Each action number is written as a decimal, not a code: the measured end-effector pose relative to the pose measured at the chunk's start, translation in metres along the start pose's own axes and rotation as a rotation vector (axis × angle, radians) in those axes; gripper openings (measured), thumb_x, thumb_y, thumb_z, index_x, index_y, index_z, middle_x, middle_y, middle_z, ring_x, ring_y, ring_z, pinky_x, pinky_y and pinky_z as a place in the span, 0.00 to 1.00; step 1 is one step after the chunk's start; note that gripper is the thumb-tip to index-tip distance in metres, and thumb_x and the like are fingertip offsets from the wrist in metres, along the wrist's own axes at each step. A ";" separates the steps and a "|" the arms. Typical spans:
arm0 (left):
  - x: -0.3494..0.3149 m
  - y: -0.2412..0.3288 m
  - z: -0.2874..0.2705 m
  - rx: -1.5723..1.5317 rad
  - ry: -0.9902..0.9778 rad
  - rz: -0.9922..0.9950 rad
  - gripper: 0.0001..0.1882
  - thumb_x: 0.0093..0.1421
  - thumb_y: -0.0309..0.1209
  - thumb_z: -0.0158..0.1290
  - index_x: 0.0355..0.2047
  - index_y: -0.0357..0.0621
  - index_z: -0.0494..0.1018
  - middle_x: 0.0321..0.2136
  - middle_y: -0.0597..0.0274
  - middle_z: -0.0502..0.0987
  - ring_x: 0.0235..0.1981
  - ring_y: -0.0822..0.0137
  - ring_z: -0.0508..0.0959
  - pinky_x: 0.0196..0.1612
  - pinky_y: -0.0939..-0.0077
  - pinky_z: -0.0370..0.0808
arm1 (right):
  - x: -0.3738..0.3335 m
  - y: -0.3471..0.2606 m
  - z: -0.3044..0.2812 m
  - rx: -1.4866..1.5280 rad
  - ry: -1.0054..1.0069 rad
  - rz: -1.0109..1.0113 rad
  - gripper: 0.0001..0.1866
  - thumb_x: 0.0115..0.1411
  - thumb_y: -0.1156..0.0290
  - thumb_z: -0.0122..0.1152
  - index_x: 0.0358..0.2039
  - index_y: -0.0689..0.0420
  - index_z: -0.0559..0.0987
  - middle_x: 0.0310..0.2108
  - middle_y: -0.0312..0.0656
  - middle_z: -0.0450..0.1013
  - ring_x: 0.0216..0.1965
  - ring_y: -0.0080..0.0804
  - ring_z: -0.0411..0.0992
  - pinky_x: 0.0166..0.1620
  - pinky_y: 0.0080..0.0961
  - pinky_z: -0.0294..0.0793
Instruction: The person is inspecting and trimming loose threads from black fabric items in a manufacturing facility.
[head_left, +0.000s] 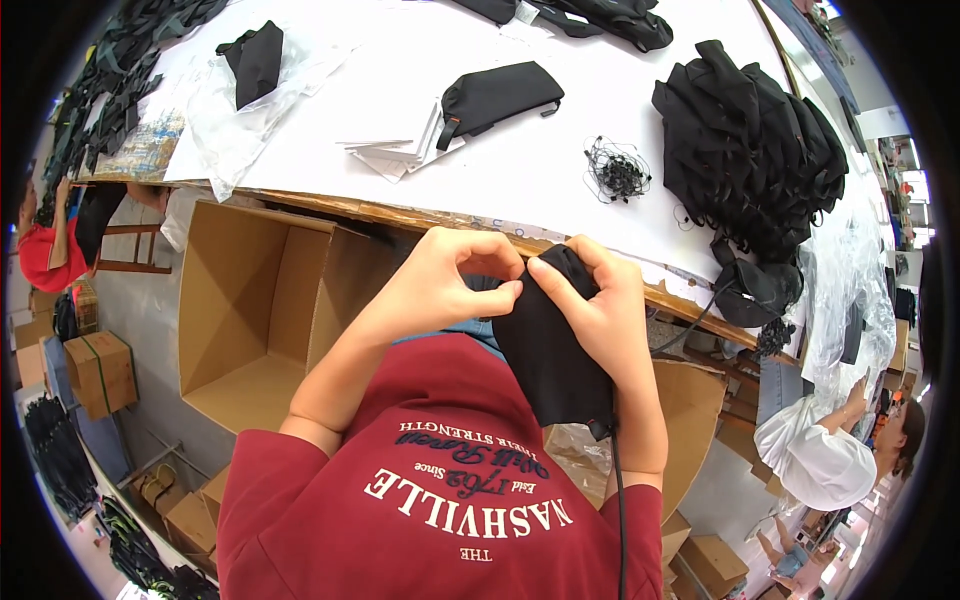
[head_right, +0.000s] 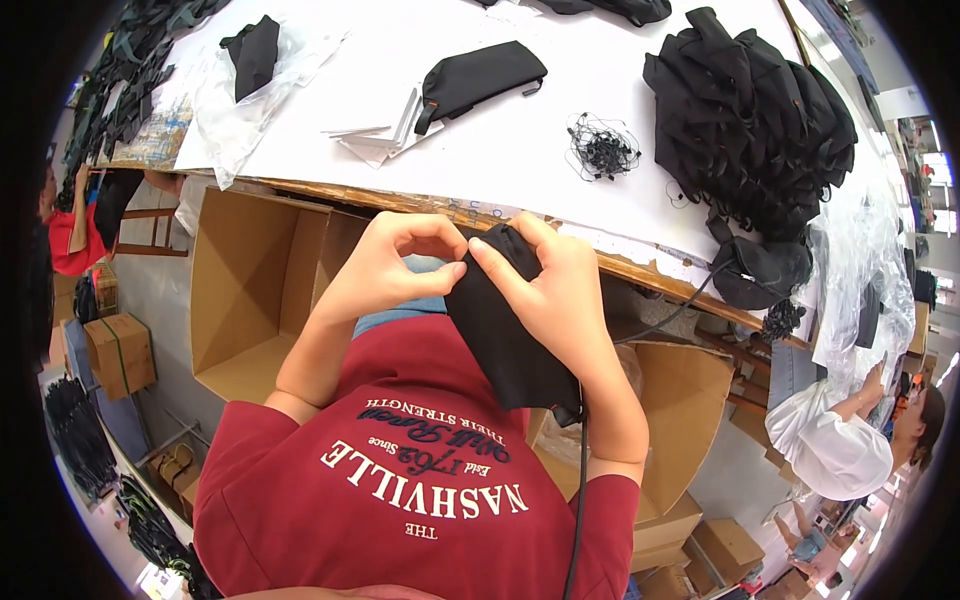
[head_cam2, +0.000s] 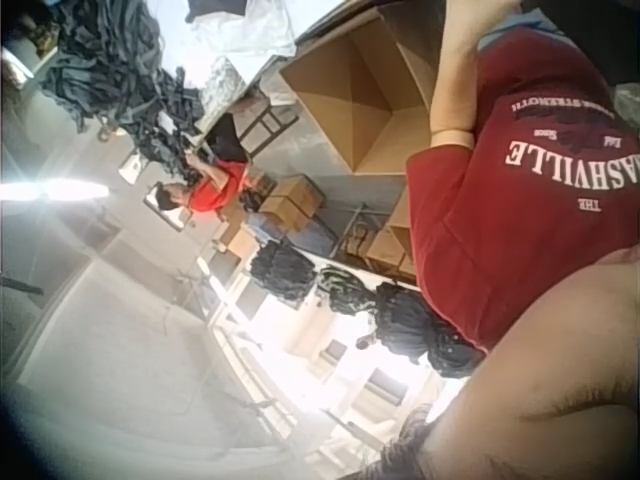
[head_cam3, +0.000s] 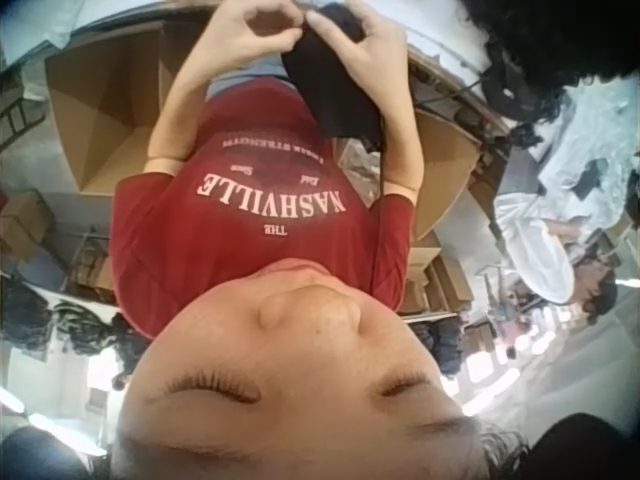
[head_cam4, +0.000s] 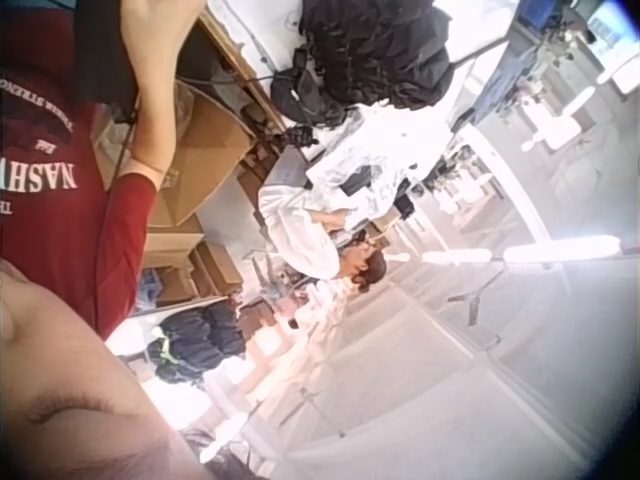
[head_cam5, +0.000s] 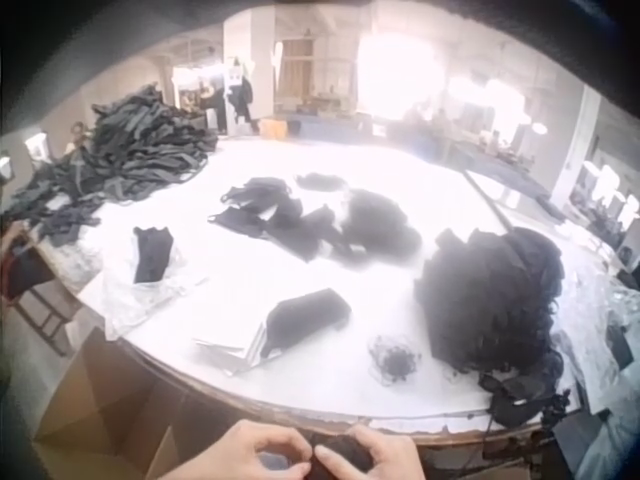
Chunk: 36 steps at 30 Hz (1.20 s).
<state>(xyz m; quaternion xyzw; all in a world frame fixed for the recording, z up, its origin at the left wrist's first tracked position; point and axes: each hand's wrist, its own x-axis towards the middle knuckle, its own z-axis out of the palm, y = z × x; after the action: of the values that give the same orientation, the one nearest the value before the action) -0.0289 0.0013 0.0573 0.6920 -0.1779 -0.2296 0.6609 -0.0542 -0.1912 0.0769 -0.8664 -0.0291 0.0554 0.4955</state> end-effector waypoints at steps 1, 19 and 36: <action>0.000 0.000 -0.001 0.000 -0.009 -0.022 0.05 0.52 0.22 0.53 0.29 0.33 0.74 0.26 0.66 0.76 0.30 0.78 0.75 0.37 0.83 0.72 | 0.000 0.000 -0.001 -0.036 -0.012 -0.002 0.15 0.53 0.63 0.63 0.23 0.63 0.73 0.14 0.43 0.68 0.16 0.26 0.66 0.23 0.23 0.64; 0.002 -0.014 0.013 0.094 0.252 0.297 0.01 0.56 0.20 0.53 0.29 0.34 0.72 0.29 0.62 0.74 0.29 0.74 0.75 0.36 0.81 0.71 | -0.004 0.003 0.001 0.116 0.108 -0.009 0.12 0.54 0.68 0.63 0.27 0.64 0.73 0.16 0.35 0.68 0.20 0.15 0.62 0.23 0.17 0.62; 0.008 -0.021 -0.007 -0.037 -0.211 0.557 0.26 0.57 0.40 0.56 0.53 0.41 0.65 0.56 0.54 0.62 0.53 0.61 0.67 0.56 0.66 0.61 | 0.006 0.025 0.004 0.990 -0.330 0.473 0.15 0.62 0.62 0.52 0.41 0.60 0.75 0.33 0.32 0.73 0.32 0.14 0.70 0.35 0.13 0.70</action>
<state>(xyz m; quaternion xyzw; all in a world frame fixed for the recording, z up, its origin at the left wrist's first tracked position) -0.0194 0.0044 0.0362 0.5766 -0.4244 -0.1134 0.6889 -0.0489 -0.1999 0.0529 -0.4937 0.1180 0.3065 0.8053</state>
